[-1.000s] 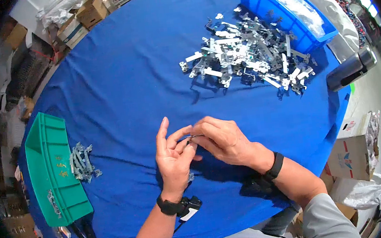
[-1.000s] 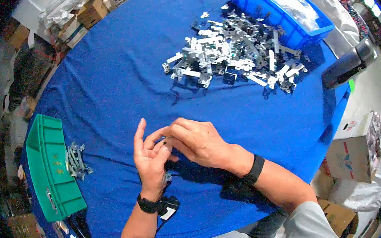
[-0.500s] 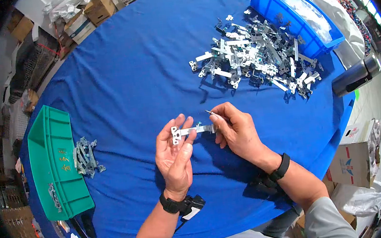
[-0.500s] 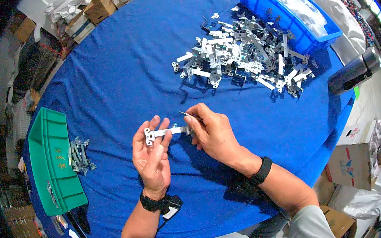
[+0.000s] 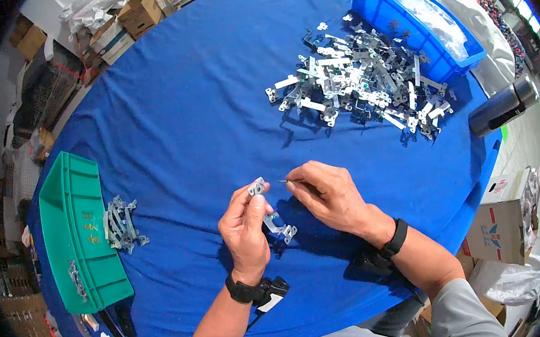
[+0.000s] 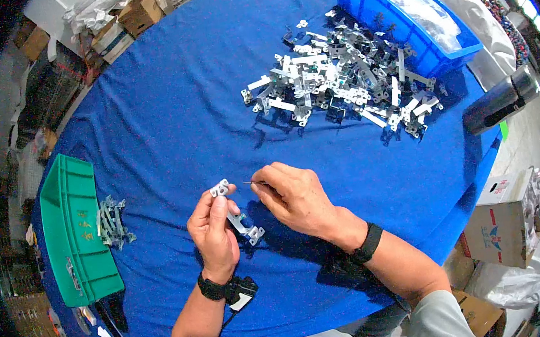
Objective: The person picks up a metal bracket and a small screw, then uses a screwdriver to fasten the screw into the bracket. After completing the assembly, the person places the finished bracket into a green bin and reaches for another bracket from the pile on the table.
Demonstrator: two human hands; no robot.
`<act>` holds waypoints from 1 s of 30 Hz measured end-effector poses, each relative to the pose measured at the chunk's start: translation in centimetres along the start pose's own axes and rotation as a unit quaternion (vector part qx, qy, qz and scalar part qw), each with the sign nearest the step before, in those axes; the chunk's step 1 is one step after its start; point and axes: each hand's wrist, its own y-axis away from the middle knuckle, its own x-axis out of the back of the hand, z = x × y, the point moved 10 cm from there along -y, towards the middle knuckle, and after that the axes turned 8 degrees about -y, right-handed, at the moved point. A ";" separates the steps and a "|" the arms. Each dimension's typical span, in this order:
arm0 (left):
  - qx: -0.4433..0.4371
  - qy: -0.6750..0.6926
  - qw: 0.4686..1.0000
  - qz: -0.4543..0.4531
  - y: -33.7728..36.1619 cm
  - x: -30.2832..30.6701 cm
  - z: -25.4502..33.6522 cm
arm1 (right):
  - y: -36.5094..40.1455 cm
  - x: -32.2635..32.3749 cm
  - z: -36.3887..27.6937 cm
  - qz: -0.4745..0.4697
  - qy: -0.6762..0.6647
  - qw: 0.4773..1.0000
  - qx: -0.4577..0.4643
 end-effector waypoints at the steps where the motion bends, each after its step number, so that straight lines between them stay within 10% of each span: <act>1: 0.005 0.002 1.000 -0.010 0.1 -0.2 0.0 | 0.1 0.0 -0.1 0.005 0.013 1.000 0.019; 30: 0.071 -0.060 0.994 -0.056 0.4 -1.2 -1.1 | 0.4 -0.3 -0.7 0.000 0.071 0.996 0.053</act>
